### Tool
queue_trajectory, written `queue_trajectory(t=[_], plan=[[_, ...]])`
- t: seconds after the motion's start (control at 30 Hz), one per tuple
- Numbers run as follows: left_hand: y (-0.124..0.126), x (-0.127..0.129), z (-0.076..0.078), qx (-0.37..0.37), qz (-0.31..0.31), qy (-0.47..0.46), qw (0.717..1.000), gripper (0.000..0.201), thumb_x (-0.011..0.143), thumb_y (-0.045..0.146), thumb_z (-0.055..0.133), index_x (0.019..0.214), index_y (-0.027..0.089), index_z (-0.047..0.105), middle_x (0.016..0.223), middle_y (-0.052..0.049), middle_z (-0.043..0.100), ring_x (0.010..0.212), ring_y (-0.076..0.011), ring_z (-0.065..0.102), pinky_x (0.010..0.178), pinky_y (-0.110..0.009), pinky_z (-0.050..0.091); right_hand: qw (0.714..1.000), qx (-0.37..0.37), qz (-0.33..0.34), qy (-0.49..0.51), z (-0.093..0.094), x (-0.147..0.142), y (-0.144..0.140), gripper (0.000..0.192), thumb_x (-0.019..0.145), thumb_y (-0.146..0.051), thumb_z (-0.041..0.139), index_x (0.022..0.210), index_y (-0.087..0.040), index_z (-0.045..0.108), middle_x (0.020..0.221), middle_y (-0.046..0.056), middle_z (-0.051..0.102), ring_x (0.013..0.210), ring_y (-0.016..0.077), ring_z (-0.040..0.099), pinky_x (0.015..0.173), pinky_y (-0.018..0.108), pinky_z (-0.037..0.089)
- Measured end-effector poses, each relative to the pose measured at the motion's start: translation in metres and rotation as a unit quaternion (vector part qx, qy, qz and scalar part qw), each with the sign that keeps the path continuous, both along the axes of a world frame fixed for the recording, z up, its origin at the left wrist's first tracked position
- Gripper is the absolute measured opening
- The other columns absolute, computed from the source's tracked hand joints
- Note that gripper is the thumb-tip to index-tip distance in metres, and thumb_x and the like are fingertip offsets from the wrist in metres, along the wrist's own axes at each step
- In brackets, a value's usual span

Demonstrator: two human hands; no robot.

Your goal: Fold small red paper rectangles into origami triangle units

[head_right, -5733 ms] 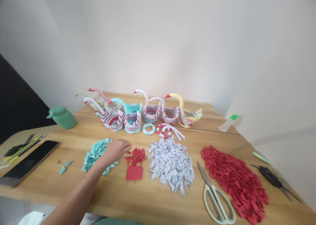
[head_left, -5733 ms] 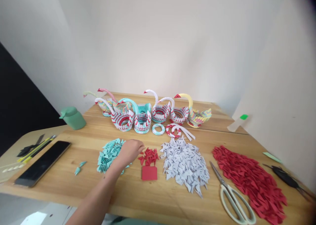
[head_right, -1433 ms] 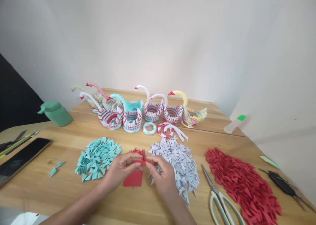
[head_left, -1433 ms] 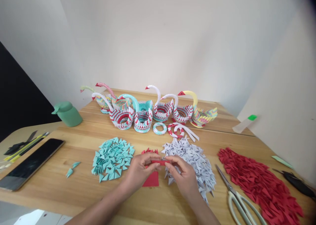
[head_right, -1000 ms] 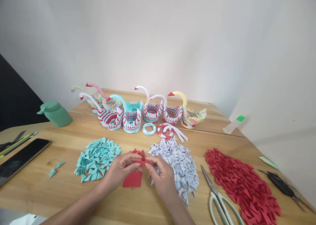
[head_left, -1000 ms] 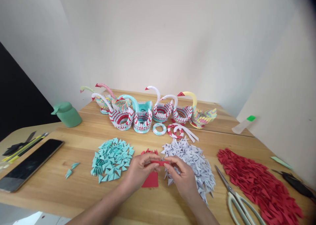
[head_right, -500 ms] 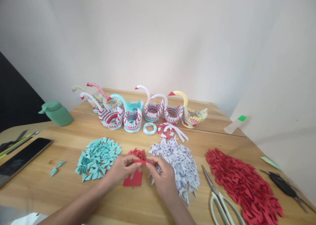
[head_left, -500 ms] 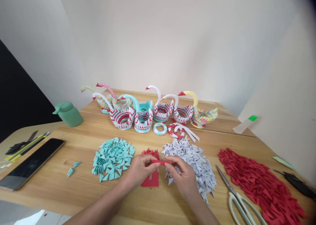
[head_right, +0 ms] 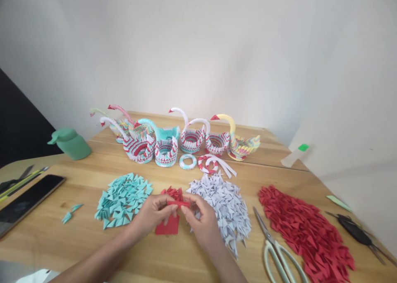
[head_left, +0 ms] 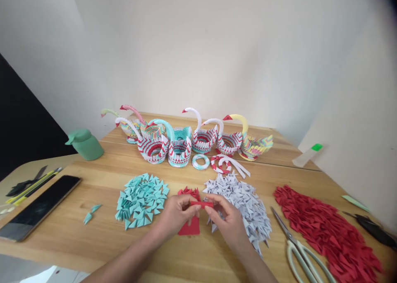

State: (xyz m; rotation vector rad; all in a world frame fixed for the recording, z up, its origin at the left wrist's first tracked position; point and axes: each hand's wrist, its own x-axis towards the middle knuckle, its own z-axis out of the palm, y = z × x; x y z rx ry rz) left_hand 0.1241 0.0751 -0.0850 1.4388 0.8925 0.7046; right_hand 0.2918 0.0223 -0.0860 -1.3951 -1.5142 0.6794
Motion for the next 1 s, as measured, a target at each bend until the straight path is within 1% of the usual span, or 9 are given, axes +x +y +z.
queue_trajectory(t=[0.1, 0.17, 0.3, 0.53, 0.67, 0.77, 0.87, 0.93, 1.0], plan=[[-0.0013, 0.0002, -0.0001, 0.008, -0.003, 0.005, 1.0, 0.03, 0.077, 0.042, 0.06, 0.066, 0.013, 0.061, 0.043, 0.005, 0.047, 0.038, -0.0076, 0.04, 0.042, -0.019, 0.028, 1.0, -0.01, 0.016, 0.009, 0.0037, -0.0021, -0.0004, 0.024, 0.083, -0.027, 0.06, 0.105, -0.022, 0.066, 0.106, 0.006, 0.07, 0.093, 0.0213, 0.066, 0.078, 0.03, 0.054], [-0.0016, 0.0004, 0.0, 0.009, -0.004, 0.006, 1.0, 0.03, 0.077, 0.041, 0.06, 0.066, 0.013, 0.061, 0.043, 0.005, 0.047, 0.038, -0.0076, 0.04, 0.042, -0.019, 0.028, 1.0, -0.011, 0.016, 0.009, 0.0052, -0.0031, -0.0004, 0.023, 0.083, -0.026, 0.059, 0.104, -0.023, 0.067, 0.107, 0.006, 0.07, 0.097, 0.0219, 0.065, 0.08, 0.03, 0.054], [-0.0014, 0.0006, -0.0003, 0.008, -0.007, 0.008, 1.0, 0.03, 0.078, 0.041, 0.06, 0.066, 0.014, 0.06, 0.046, 0.004, 0.05, 0.04, -0.0082, 0.044, 0.043, -0.019, 0.031, 1.0, -0.01, 0.006, 0.008, 0.0048, -0.0036, 0.0, 0.02, 0.082, -0.025, 0.06, 0.101, -0.023, 0.069, 0.101, 0.005, 0.072, 0.091, 0.0205, 0.066, 0.077, 0.029, 0.053], [-0.0014, 0.0011, -0.0016, 0.013, -0.012, 0.004, 1.0, 0.031, 0.081, 0.042, 0.058, 0.069, 0.013, 0.059, 0.047, 0.004, 0.051, 0.04, -0.008, 0.044, 0.044, -0.019, 0.031, 1.0, 0.009, -0.002, 0.006, 0.0, -0.0033, -0.0004, 0.017, 0.083, -0.024, 0.06, 0.098, -0.023, 0.069, 0.093, 0.004, 0.071, 0.086, 0.019, 0.066, 0.076, 0.028, 0.052], [0.0012, 0.0014, -0.0038, 0.017, -0.016, -0.019, 1.0, 0.031, 0.083, 0.043, 0.055, 0.071, 0.014, 0.056, 0.051, 0.003, 0.055, 0.039, -0.0062, 0.042, 0.043, -0.019, 0.032, 1.0, 0.006, 0.0, 0.015, -0.0024, -0.0029, 0.0, 0.019, 0.084, -0.023, 0.059, 0.1, -0.023, 0.068, 0.1, 0.005, 0.071, 0.091, 0.0196, 0.065, 0.078, 0.028, 0.051], [0.003, 0.0013, -0.0057, 0.005, 0.004, -0.057, 0.998, 0.033, 0.083, 0.045, 0.056, 0.073, 0.014, 0.055, 0.057, 0.001, 0.059, 0.04, -0.0059, 0.044, 0.043, -0.018, 0.033, 1.0, -0.009, 0.006, 0.025, -0.0035, -0.0034, 0.0005, 0.022, 0.083, -0.023, 0.057, 0.104, -0.022, 0.067, 0.101, 0.005, 0.071, 0.09, 0.0196, 0.065, 0.079, 0.029, 0.052], [0.0027, 0.0027, -0.0061, -0.026, 0.028, -0.124, 0.992, 0.035, 0.077, 0.048, 0.063, 0.076, 0.015, 0.053, 0.064, -0.001, 0.064, 0.046, -0.0083, 0.052, 0.046, -0.019, 0.04, 0.999, -0.016, 0.007, 0.027, -0.0038, -0.0038, 0.0011, 0.026, 0.083, -0.023, 0.057, 0.107, -0.022, 0.066, 0.098, 0.005, 0.071, 0.084, 0.0188, 0.066, 0.076, 0.029, 0.052], [0.0017, 0.005, -0.0062, -0.048, 0.021, -0.159, 0.986, 0.039, 0.072, 0.05, 0.068, 0.081, 0.015, 0.053, 0.064, -0.001, 0.064, 0.046, -0.0094, 0.054, 0.046, -0.02, 0.042, 1.0, -0.012, 0.001, 0.027, -0.0034, -0.0034, 0.0012, 0.026, 0.082, -0.024, 0.057, 0.107, -0.022, 0.066, 0.094, 0.004, 0.071, 0.081, 0.0185, 0.065, 0.074, 0.029, 0.052], [0.0008, 0.0078, -0.0069, -0.062, 0.004, -0.167, 0.984, 0.041, 0.07, 0.051, 0.071, 0.081, 0.015, 0.054, 0.063, 0.0, 0.063, 0.043, -0.0086, 0.052, 0.042, -0.019, 0.039, 0.999, -0.01, -0.006, 0.03, -0.003, -0.0028, 0.0009, 0.027, 0.082, -0.025, 0.057, 0.107, -0.022, 0.066, 0.088, 0.004, 0.07, 0.076, 0.0178, 0.064, 0.072, 0.028, 0.052]])
